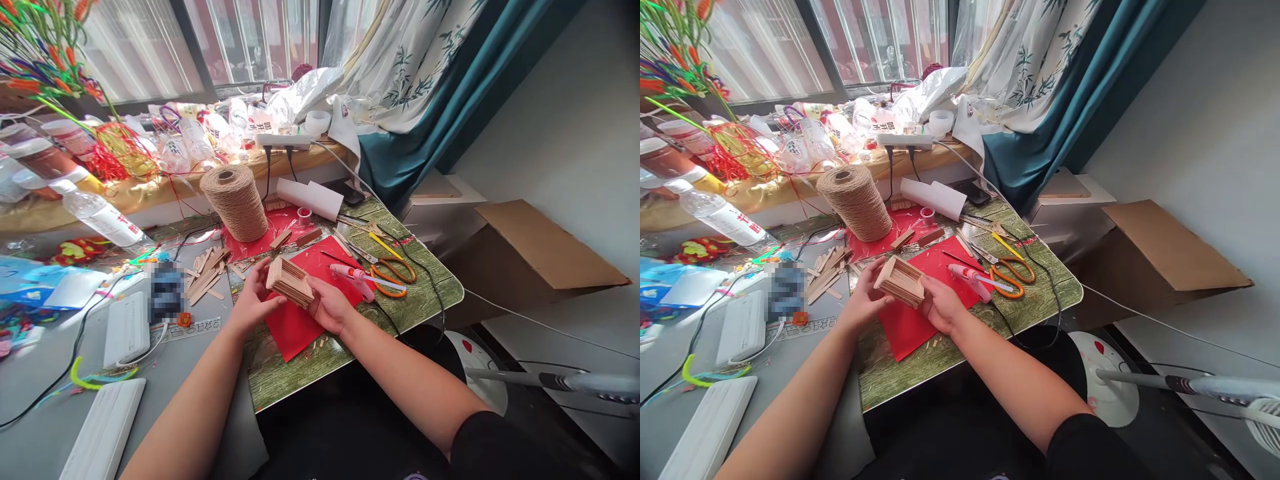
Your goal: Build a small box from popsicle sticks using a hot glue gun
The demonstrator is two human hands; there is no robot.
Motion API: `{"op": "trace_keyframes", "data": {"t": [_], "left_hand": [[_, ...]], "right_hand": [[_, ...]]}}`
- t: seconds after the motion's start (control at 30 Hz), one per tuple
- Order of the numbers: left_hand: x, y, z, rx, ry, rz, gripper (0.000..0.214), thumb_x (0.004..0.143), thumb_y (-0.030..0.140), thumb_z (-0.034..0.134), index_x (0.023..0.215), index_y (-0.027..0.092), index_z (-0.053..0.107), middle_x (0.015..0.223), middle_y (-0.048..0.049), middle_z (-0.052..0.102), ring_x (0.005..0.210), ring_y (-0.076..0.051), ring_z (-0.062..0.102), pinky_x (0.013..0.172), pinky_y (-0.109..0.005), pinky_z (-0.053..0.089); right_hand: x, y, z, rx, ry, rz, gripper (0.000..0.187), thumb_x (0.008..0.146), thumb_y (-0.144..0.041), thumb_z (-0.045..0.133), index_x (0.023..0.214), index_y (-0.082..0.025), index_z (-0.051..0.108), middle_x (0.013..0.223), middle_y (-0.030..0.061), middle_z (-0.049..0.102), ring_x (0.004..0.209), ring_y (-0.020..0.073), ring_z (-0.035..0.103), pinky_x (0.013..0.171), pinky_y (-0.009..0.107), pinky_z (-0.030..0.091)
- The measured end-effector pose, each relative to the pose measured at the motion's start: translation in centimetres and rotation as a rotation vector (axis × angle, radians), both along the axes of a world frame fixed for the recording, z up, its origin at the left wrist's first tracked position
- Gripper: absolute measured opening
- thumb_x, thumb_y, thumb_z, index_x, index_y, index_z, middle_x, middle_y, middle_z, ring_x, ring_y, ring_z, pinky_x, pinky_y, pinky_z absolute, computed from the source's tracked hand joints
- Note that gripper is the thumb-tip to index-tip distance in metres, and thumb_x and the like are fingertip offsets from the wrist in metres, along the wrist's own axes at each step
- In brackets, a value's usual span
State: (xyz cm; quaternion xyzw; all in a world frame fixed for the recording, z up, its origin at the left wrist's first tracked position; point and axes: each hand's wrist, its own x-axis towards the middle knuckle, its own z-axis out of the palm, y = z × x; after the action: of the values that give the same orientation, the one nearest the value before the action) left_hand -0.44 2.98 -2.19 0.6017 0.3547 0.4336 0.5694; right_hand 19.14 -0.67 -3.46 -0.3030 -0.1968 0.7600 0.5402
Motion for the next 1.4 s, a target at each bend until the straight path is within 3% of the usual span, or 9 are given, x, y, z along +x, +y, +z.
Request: {"op": "trace_keyframes", "data": {"t": [0.13, 0.27, 0.37, 0.6, 0.83, 0.93, 1.1, 1.3, 1.4], "left_hand": [[1.1, -0.6, -0.3, -0.025, -0.064, 0.01, 0.101, 0.075, 0.055, 0.088, 0.157, 0.03, 0.034, 0.167, -0.0173, 0.037, 0.151, -0.035, 0.044, 0.117, -0.048, 0.047], [0.9, -0.8, -0.3, 0.13, 0.013, 0.056, 0.101, 0.076, 0.047, 0.088, 0.16, 0.029, 0.035, 0.165, -0.0165, 0.041, 0.152, -0.035, 0.042, 0.123, -0.05, 0.04], [0.3, -0.8, -0.1, 0.26, 0.128, 0.083, 0.105, 0.074, 0.04, 0.089, 0.163, 0.027, 0.034, 0.165, -0.0166, 0.04, 0.152, -0.036, 0.041, 0.125, -0.053, 0.036], [0.1, -1.6, 1.0, 0.42, 0.4, -0.057, 0.101, 0.076, 0.027, 0.084, 0.164, 0.03, 0.034, 0.164, -0.014, 0.041, 0.149, -0.037, 0.043, 0.127, -0.056, 0.033], [0.5, -2.2, 1.3, 0.378, 0.508, -0.116, 0.113, 0.075, 0.038, 0.09, 0.167, 0.032, 0.024, 0.167, -0.0148, 0.035, 0.152, -0.038, 0.039, 0.119, -0.055, 0.044], [0.7, -2.2, 1.3, 0.359, 0.518, -0.096, 0.109, 0.074, 0.037, 0.09, 0.164, 0.031, 0.03, 0.164, -0.0145, 0.041, 0.148, -0.038, 0.044, 0.115, -0.053, 0.048], [0.9, -2.4, 1.5, 0.367, 0.554, -0.125, 0.102, 0.071, 0.03, 0.089, 0.16, 0.032, 0.039, 0.157, -0.0129, 0.049, 0.142, -0.039, 0.05, 0.115, -0.056, 0.048], [1.2, -3.4, 1.9, 0.516, 0.568, -0.121, 0.114, 0.068, 0.028, 0.09, 0.164, 0.033, 0.028, 0.161, -0.0131, 0.045, 0.146, -0.039, 0.046, 0.122, -0.057, 0.039], [1.6, -3.7, 1.9, 0.561, 0.554, -0.094, 0.104, 0.072, 0.027, 0.087, 0.16, 0.031, 0.033, 0.155, -0.0135, 0.05, 0.142, -0.037, 0.05, 0.12, -0.054, 0.042]], "right_hand": [[-0.6, -0.4, -0.6, -0.011, 0.121, 0.152, 0.028, 0.096, -0.036, 0.071, 0.116, -0.016, 0.071, 0.109, 0.0075, 0.079, 0.086, 0.0166, 0.074, 0.081, 0.03, 0.061], [-0.6, -0.6, -0.5, 0.004, 0.129, 0.233, 0.033, 0.097, -0.04, 0.07, 0.12, -0.016, 0.068, 0.113, 0.0095, 0.078, 0.096, 0.0182, 0.075, 0.095, 0.034, 0.059], [-0.4, -0.8, -0.2, 0.021, 0.149, 0.226, 0.044, 0.094, -0.051, 0.071, 0.125, -0.02, 0.064, 0.119, 0.0095, 0.076, 0.107, 0.02, 0.073, 0.104, 0.039, 0.055], [-0.1, -1.3, 0.2, 0.127, 0.126, 0.259, 0.075, 0.076, -0.065, 0.082, 0.136, -0.025, 0.061, 0.126, 0.0099, 0.075, 0.116, 0.0288, 0.071, 0.101, 0.044, 0.055], [0.1, -1.6, 0.4, 0.151, 0.127, 0.278, 0.065, 0.081, -0.051, 0.077, 0.137, -0.021, 0.061, 0.127, 0.0105, 0.075, 0.114, 0.0294, 0.073, 0.101, 0.045, 0.056], [0.1, -1.7, 0.5, 0.161, 0.136, 0.279, 0.059, 0.083, -0.051, 0.075, 0.132, -0.02, 0.064, 0.124, 0.0109, 0.076, 0.115, 0.0306, 0.073, 0.103, 0.047, 0.056], [0.1, -2.0, 1.1, 0.178, 0.068, 0.255, 0.07, 0.075, -0.056, 0.085, 0.132, -0.021, 0.063, 0.121, 0.0117, 0.076, 0.117, 0.0315, 0.072, 0.105, 0.049, 0.055], [-0.2, -2.1, 1.0, 0.225, 0.011, 0.288, 0.082, 0.066, -0.051, 0.096, 0.134, -0.022, 0.06, 0.122, 0.0096, 0.074, 0.115, 0.029, 0.071, 0.1, 0.041, 0.056], [-0.4, -2.1, 0.6, 0.241, -0.009, 0.275, 0.081, 0.063, -0.048, 0.098, 0.131, -0.023, 0.06, 0.118, 0.0071, 0.073, 0.112, 0.0269, 0.07, 0.097, 0.037, 0.056]]}}
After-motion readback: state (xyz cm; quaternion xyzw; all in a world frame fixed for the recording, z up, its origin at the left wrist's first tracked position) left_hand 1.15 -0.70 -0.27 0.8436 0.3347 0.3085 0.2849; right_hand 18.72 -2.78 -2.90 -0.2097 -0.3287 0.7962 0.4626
